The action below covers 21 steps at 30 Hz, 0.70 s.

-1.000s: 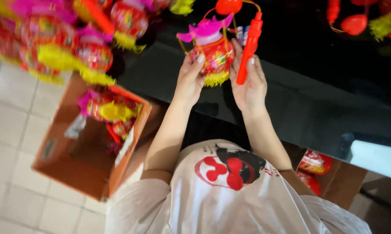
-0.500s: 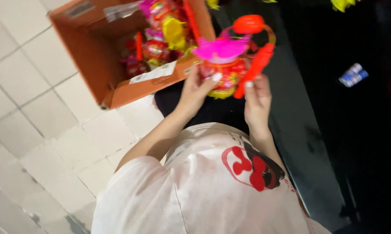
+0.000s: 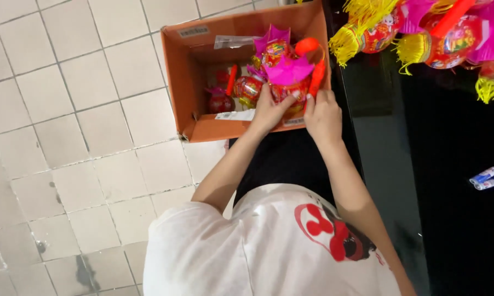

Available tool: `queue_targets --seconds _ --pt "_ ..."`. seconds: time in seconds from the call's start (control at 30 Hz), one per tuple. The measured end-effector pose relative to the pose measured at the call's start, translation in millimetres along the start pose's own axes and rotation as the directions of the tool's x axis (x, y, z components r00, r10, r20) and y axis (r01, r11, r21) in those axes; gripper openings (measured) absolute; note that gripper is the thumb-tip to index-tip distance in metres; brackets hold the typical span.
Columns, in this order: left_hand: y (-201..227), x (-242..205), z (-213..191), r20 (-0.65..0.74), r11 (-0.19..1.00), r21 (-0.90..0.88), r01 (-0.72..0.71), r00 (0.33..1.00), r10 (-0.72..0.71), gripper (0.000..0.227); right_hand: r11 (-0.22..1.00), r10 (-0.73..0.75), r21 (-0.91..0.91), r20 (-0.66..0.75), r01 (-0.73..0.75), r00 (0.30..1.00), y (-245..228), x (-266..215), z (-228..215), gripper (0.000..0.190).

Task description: Assembling small decorative lanterns by inserting components into handles and attaching them to the lantern bodies.

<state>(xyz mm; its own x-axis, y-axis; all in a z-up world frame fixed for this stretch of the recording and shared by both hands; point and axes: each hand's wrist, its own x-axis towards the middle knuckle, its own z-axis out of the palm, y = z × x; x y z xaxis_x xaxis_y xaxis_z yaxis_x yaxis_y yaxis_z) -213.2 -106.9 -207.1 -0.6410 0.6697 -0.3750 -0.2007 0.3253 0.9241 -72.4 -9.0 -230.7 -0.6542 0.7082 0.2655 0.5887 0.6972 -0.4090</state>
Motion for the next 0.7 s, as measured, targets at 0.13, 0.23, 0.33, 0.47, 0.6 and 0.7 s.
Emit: queue_targets --seconds 0.13,0.23,0.33,0.47,0.6,0.7 --pt "4 7 1 -0.013 0.997 0.048 -0.058 0.998 0.058 0.076 0.997 0.029 -0.079 0.072 -0.024 0.997 -2 4 8 0.026" --pt "15 7 1 -0.002 0.983 0.149 -0.109 0.994 0.111 0.075 0.984 0.048 -0.177 0.158 -0.02 0.986 -1 3 23 0.035" --pt "1 13 -1 0.081 0.945 0.315 -0.089 0.994 0.066 0.081 0.982 0.038 -0.189 0.146 -0.01 0.989 1 -5 36 0.033" --pt "-9 8 -4 0.236 0.84 0.536 -0.088 0.97 -0.05 0.103 0.977 -0.1 -0.194 -0.061 0.087 0.993 -18 -10 3 0.036" --pt "27 -10 -21 0.226 0.474 0.878 -0.073 0.935 -0.275 0.117 0.982 -0.114 -0.167 -0.15 0.088 0.982 -31 -17 -43 0.036" --pt "68 -18 -37 0.29 0.35 0.916 -0.196 0.927 -0.238 0.088 0.992 -0.048 -0.123 -0.246 0.018 0.968 -35 -12 -96 0.029"
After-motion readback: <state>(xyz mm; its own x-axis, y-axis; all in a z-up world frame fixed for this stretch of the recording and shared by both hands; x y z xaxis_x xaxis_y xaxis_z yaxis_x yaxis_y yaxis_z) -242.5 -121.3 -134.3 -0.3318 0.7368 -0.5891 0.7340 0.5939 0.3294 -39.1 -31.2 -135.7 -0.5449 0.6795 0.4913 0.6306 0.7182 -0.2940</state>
